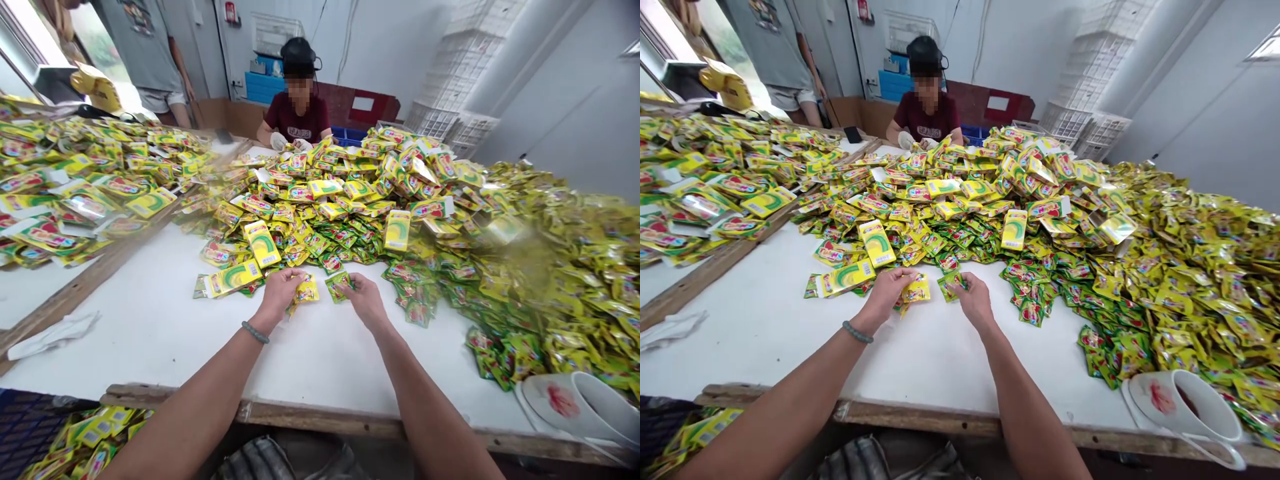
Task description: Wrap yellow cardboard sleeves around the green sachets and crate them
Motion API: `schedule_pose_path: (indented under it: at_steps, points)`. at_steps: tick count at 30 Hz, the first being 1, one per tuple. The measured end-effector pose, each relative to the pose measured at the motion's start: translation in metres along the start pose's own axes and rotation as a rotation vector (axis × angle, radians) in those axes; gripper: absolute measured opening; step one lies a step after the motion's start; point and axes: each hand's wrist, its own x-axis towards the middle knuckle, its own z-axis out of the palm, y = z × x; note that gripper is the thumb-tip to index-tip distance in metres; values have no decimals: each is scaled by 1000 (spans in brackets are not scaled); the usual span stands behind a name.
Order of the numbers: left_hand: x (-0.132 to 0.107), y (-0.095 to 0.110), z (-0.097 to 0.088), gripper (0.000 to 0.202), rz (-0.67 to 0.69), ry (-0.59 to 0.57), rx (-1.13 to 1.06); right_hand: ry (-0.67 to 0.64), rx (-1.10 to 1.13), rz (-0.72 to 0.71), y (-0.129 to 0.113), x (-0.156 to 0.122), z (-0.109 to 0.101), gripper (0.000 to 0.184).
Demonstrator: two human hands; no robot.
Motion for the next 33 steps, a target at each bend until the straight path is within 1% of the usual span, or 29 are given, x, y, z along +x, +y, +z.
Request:
schedule_pose_path:
  at_steps: [2, 4, 8, 11, 13, 15, 17, 20, 23, 25, 26, 27, 28, 29, 31, 32, 33]
  points:
    - [-1, -1, 6, 26, -36, -37, -189, -3, 213, 20, -2, -1, 0, 38]
    - [-3, -2, 14, 28, -44, -43, -287, 18, 380, 55, -4, -3, 0, 45]
    - [-9, -3, 29, 35, -54, -9, -407, 62, 552, 178, -10, -9, 4, 52]
    - [-10, -1, 33, 34, -53, 64, -513, 42, 652, 264, -17, -15, 9, 53]
    - [-11, 1, 34, 33, -54, 141, -585, 20, 734, 293, -23, -20, 14, 52]
    - [-13, 3, 36, 33, -36, 170, -629, -10, 789, 303, -27, -26, 20, 52]
    - [-17, 3, 38, 35, 17, 116, -634, -15, 784, 295, -29, -29, 27, 52]
    - [-22, 0, 42, 39, 64, -11, -626, 55, 727, 242, -28, -29, 33, 50]
    - [-24, 0, 43, 41, 86, -69, -596, 77, 708, 177, -26, -27, 33, 49]
    - [-23, 4, 37, 39, 127, -103, -482, 71, 708, 126, -25, -25, 31, 48]
    - [-21, 6, 32, 35, 159, -107, -370, 76, 696, 101, -24, -24, 29, 47]
    - [-19, 9, 25, 31, 197, -82, -218, 86, 669, 78, -24, -23, 26, 46]
    - [-17, 11, 18, 27, 242, -21, -32, 100, 629, 59, -22, -22, 24, 44]
    - [-15, 12, 10, 26, 288, 69, 174, 118, 579, 45, -21, -21, 21, 43]
    - [-12, 10, -3, 31, 354, 233, 587, 138, 481, 38, -16, -18, 16, 41]
    - [-12, 8, -8, 38, 363, 260, 766, 139, 447, 41, -13, -16, 14, 40]
    - [-12, 6, -10, 46, 359, 238, 913, 138, 423, 43, -10, -15, 13, 40]
